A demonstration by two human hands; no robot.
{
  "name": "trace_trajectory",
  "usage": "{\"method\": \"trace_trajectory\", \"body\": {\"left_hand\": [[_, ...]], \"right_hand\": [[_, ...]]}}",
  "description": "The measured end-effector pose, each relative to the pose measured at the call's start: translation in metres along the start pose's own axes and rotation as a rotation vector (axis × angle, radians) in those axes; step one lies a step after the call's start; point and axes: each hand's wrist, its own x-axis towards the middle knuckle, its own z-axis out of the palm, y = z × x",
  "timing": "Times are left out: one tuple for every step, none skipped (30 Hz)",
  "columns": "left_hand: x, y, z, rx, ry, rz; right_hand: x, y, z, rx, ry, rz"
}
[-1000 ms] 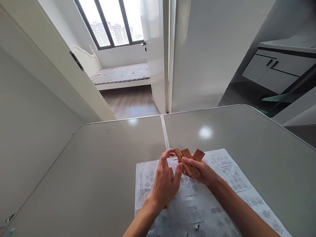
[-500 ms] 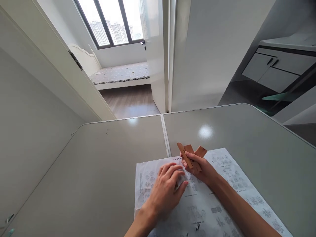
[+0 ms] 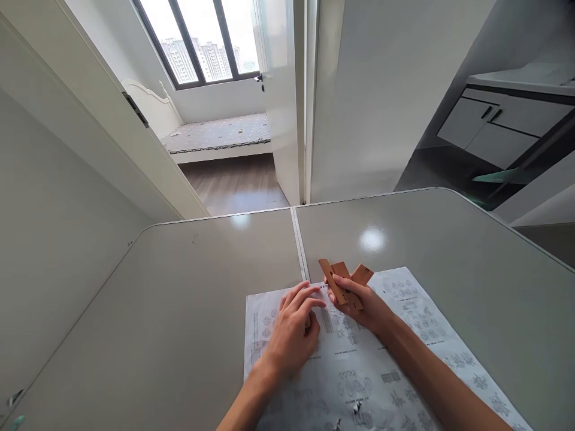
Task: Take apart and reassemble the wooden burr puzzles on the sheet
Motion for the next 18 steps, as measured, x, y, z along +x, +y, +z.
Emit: {"method": "trace_trajectory", "body": {"left_hand": [[0.000, -0.002, -0.001, 0.005, 0.013, -0.011], [0.001, -0.004, -0.002, 0.011, 0.025, -0.021], [0.001, -0.006, -0.003, 0.019, 0.036, -0.033], [0.001, -0.008, -0.005, 0.030, 0.048, -0.047], [0.002, -0.010, -0.008, 0.043, 0.062, -0.061], [0.002, -0.013, -0.011, 0.057, 0.077, -0.073], [0.003, -0.015, -0.013, 0.071, 0.092, -0.085], [0.003, -0.018, -0.016, 0.084, 0.107, -0.095], [0.004, -0.021, -0.019, 0.096, 0.117, -0.104], [0.004, -0.024, -0.021, 0.106, 0.129, -0.117], [0.004, -0.027, -0.023, 0.116, 0.138, -0.128], [0.004, -0.031, -0.025, 0.127, 0.146, -0.137], [0.004, -0.034, -0.027, 0.139, 0.150, -0.145], [0.004, -0.036, -0.028, 0.155, 0.155, -0.148], [0.004, -0.038, -0.029, 0.177, 0.162, -0.150], [0.004, -0.039, -0.030, 0.207, 0.174, -0.149], [0.005, -0.037, -0.031, 0.242, 0.190, -0.143], [0.006, -0.035, -0.032, 0.276, 0.210, -0.133]], "right_hand": [[0.000, 0.000, 0.001, -0.017, -0.002, -0.002], [-0.001, 0.000, 0.001, -0.034, -0.006, -0.003], [-0.001, 0.001, 0.002, -0.051, -0.009, -0.004], [-0.002, 0.001, 0.002, -0.068, -0.014, -0.006], [-0.002, 0.001, 0.003, -0.083, -0.019, -0.008], [-0.002, 0.001, 0.003, -0.098, -0.026, -0.010], [-0.003, 0.001, 0.004, -0.114, -0.036, -0.014], [-0.003, 0.000, 0.004, -0.129, -0.049, -0.018], [-0.003, 0.000, 0.004, -0.144, -0.063, -0.024], [-0.003, 0.000, 0.004, -0.158, -0.077, -0.029], [-0.003, 0.000, 0.003, -0.171, -0.091, -0.035], [-0.003, 0.000, 0.003, -0.184, -0.104, -0.041], [-0.003, 0.000, 0.002, -0.197, -0.117, -0.045], [-0.003, 0.000, 0.002, -0.211, -0.130, -0.049], [-0.003, 0.001, 0.002, -0.224, -0.143, -0.051], [-0.003, 0.001, 0.001, -0.238, -0.155, -0.053], [-0.003, 0.001, 0.002, -0.251, -0.166, -0.054], [-0.003, 0.002, 0.002, -0.263, -0.177, -0.056]]}}
